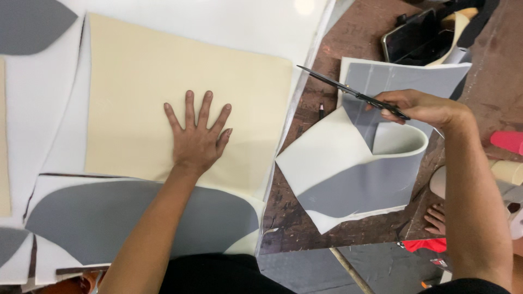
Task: The person arranges beige fabric pieces and gray pattern pieces on a work table, aligning and smoothing them by hand. They then use scissors to cut along the edges of the fabric pieces, repositioning the material between cuts.
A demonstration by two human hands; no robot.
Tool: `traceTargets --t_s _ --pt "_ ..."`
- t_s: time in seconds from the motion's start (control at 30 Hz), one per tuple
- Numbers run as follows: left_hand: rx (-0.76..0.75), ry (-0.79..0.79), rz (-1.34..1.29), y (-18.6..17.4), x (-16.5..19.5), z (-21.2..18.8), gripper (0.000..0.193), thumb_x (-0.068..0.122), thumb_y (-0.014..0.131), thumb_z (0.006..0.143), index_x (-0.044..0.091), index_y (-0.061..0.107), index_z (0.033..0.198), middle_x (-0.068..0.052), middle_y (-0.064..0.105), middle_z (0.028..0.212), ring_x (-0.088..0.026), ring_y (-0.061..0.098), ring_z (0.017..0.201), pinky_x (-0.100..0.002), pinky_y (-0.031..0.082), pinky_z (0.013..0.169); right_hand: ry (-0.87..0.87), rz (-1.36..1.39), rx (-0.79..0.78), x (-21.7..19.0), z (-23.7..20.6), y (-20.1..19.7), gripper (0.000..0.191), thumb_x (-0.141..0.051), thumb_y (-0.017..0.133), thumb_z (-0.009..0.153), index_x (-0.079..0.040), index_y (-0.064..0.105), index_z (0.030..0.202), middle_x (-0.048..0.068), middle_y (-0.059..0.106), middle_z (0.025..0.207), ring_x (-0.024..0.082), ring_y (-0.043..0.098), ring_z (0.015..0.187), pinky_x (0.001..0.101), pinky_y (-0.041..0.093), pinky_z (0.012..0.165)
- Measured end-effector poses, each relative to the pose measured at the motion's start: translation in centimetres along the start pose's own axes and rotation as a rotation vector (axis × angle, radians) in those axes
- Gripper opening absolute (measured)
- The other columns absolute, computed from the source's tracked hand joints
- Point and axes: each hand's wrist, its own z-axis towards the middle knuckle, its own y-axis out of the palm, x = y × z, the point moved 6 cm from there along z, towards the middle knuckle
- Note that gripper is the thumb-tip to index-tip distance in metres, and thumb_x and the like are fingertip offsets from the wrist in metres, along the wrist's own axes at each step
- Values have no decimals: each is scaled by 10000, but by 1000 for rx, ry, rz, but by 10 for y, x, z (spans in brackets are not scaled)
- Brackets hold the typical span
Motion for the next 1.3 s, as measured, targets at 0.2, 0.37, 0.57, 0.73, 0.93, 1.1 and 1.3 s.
traceTargets --t_s 0.2,0.37,0.57,0.73,0.93,1.1,1.3 --pt "-25 12 13 2 -1 4 606 561 382 1042 373 327 1615 -86 120 1744 -441 -18 1572 -830 -38 1118 -51 -76 -27 4 18 -14 557 -456 754 784 -107 746 1218 -20 693 903 128 531 828 310 420 737" --pt "-37 3 -4 2 -3 0 602 549 382 1064 366 314 1633 -83 101 1746 -430 -29 1578 -830 -38 1129 65 -179 -39 31 14 -27 558 -481 751 823 -138 745 1263 27 674 819 167 489 733 338 398 683" --pt "-75 -15 -16 6 -3 1 599 570 319 1063 379 290 1630 -71 105 1747 -415 -53 1581 -817 -54 1139 -100 39 -99 23 21 -39 597 -420 764 827 -92 718 1323 17 538 754 143 479 711 325 377 655" --pt "-85 -19 -21 3 -1 5 598 575 298 1051 389 277 1618 -59 94 1738 -408 -54 1577 -815 -58 1136 -97 -134 -18 -8 43 -31 592 -439 755 806 -100 721 1290 -11 648 884 116 520 825 301 404 750" --pt "-96 -21 -42 4 -2 3 597 575 288 1054 393 262 1622 -57 78 1744 -408 -58 1580 -818 -57 1138 -47 -244 26 -24 53 -39 636 -447 771 815 -124 726 1360 86 676 925 186 560 862 379 442 764" --pt "-96 -18 -21 5 -4 4 610 569 280 1033 387 255 1615 -60 63 1734 -410 -85 1564 -815 -62 1123 -179 -346 -10 -42 54 -46 591 -411 785 914 -75 723 1396 137 670 907 223 571 814 373 460 703" --pt "-110 -24 -35 6 -4 4 600 577 279 1040 392 260 1610 -43 55 1734 -392 -87 1571 -802 -62 1136 -168 -450 -12 -74 68 -39 556 -435 739 885 -61 683 1293 74 638 822 167 583 742 342 460 643"
